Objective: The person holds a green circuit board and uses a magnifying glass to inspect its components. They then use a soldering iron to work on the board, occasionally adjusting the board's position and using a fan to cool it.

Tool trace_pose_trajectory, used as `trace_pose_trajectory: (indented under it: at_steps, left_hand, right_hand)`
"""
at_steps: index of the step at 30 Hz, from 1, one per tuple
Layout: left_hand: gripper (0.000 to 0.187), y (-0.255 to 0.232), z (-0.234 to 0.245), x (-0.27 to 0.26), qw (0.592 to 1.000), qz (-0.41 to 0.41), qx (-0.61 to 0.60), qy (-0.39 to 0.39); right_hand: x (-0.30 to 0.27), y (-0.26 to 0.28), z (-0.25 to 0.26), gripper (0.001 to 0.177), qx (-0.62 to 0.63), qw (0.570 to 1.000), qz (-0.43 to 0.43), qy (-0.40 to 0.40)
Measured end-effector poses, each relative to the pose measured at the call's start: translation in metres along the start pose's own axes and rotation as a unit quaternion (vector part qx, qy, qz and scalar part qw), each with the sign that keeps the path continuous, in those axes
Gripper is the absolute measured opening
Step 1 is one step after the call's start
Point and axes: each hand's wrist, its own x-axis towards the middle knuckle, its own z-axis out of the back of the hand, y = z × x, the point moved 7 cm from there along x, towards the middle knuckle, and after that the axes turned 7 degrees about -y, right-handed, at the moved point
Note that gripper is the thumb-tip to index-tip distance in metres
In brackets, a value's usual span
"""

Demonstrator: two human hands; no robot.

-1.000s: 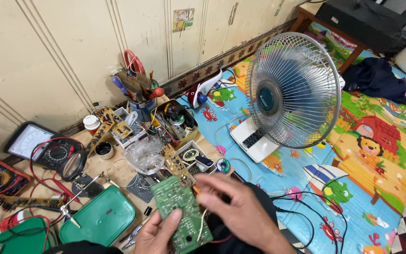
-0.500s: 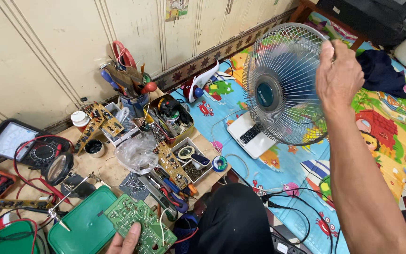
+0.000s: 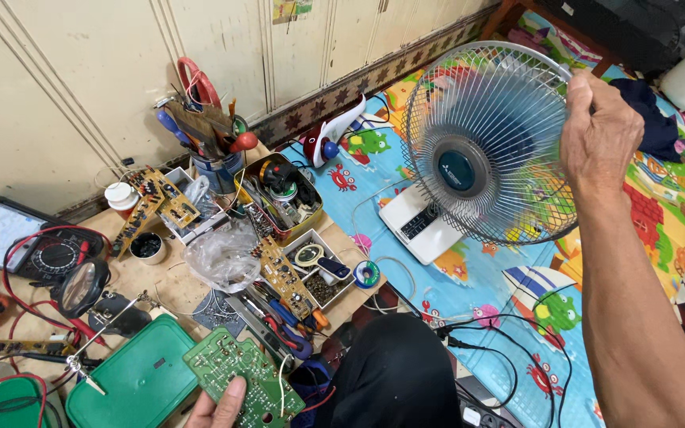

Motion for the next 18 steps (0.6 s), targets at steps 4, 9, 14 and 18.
trace_pose_trajectory:
  at_steps: [4,9,14,18]
  left_hand:
    - [0.057,-0.01,-0.003,-0.007,0.998,0.041,0.036,-0.011]
    - [0.06,-0.009,0.003,-0.01,0.995,0.058,0.078,-0.031]
    - [0.055,-0.009,-0.001,-0.005,0.998,0.042,0.037,0.0]
    - [0.056,-0.022,-0.006,-0.02,0.997,0.071,0.04,0.002]
  right_hand:
    - [0.003,-0.005,0.0,0.032,0.027,0.998,-0.045,0.015]
    - [0.006,-0.036,-0.014,0.043,0.058,0.99,-0.111,0.058]
    - [0.009,-0.068,-0.027,0.04,0.102,0.981,-0.148,0.072]
    - [0.016,-0.06,-0.024,0.047,0.082,0.978,-0.161,0.099]
